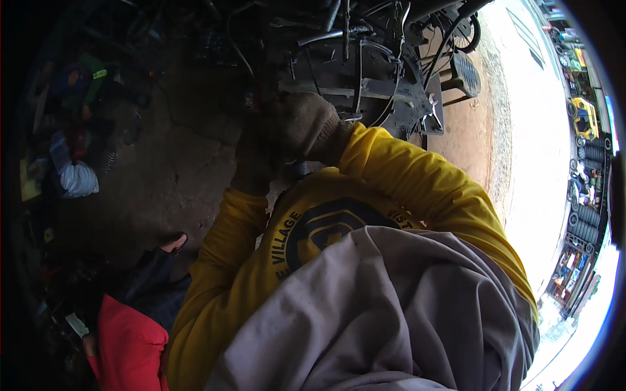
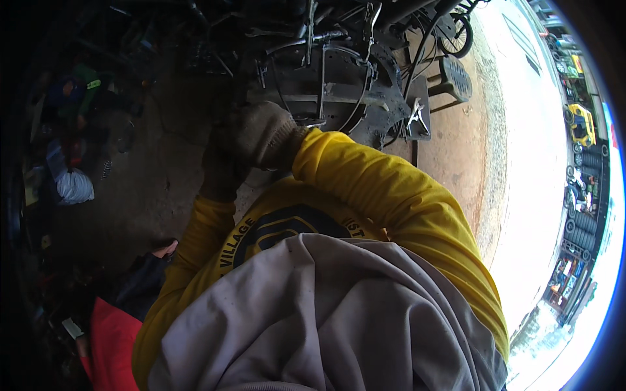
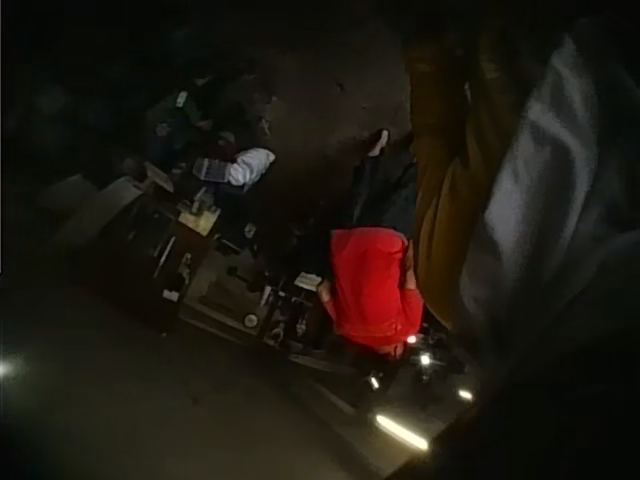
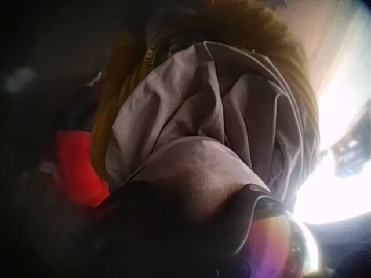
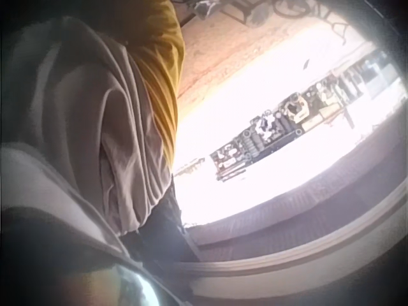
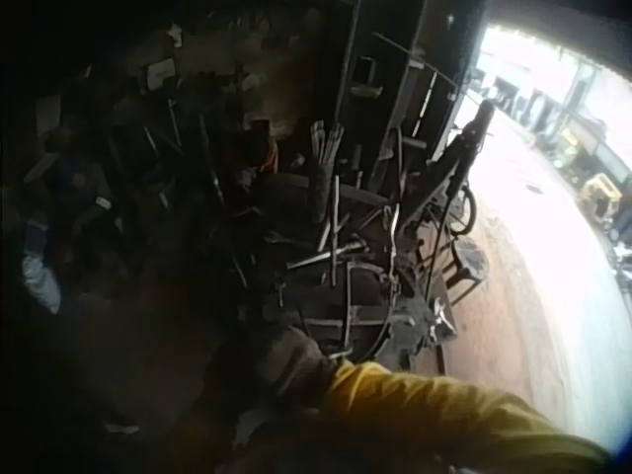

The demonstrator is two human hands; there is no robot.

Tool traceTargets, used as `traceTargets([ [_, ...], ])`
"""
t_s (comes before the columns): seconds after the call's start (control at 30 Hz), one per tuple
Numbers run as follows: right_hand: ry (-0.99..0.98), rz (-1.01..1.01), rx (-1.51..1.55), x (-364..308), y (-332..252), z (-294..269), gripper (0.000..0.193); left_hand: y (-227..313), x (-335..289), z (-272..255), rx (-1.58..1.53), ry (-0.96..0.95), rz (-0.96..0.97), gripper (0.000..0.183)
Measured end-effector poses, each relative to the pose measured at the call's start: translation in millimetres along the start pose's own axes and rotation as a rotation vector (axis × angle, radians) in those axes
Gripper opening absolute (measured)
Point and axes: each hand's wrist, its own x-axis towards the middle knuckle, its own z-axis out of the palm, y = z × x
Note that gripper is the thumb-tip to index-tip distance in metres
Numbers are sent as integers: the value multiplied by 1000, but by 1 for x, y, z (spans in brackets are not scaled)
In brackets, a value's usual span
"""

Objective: The person uses an angle grinder to smooth the edges of metal plates and uses a welding tool to join pieces of a metal frame together.

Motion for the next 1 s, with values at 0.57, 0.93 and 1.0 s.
traceTargets([
  [0.57,498,-234,74,-44,-31,-57,24,41,-12,33,-61,-264,302,30],
  [0.93,1119,765,941,-252,74,-127,36,75,32,165,-60,-228,29,31],
  [1.0,1120,962,727,-321,114,-116,42,68,33,137,1134,-17,174,24],
])
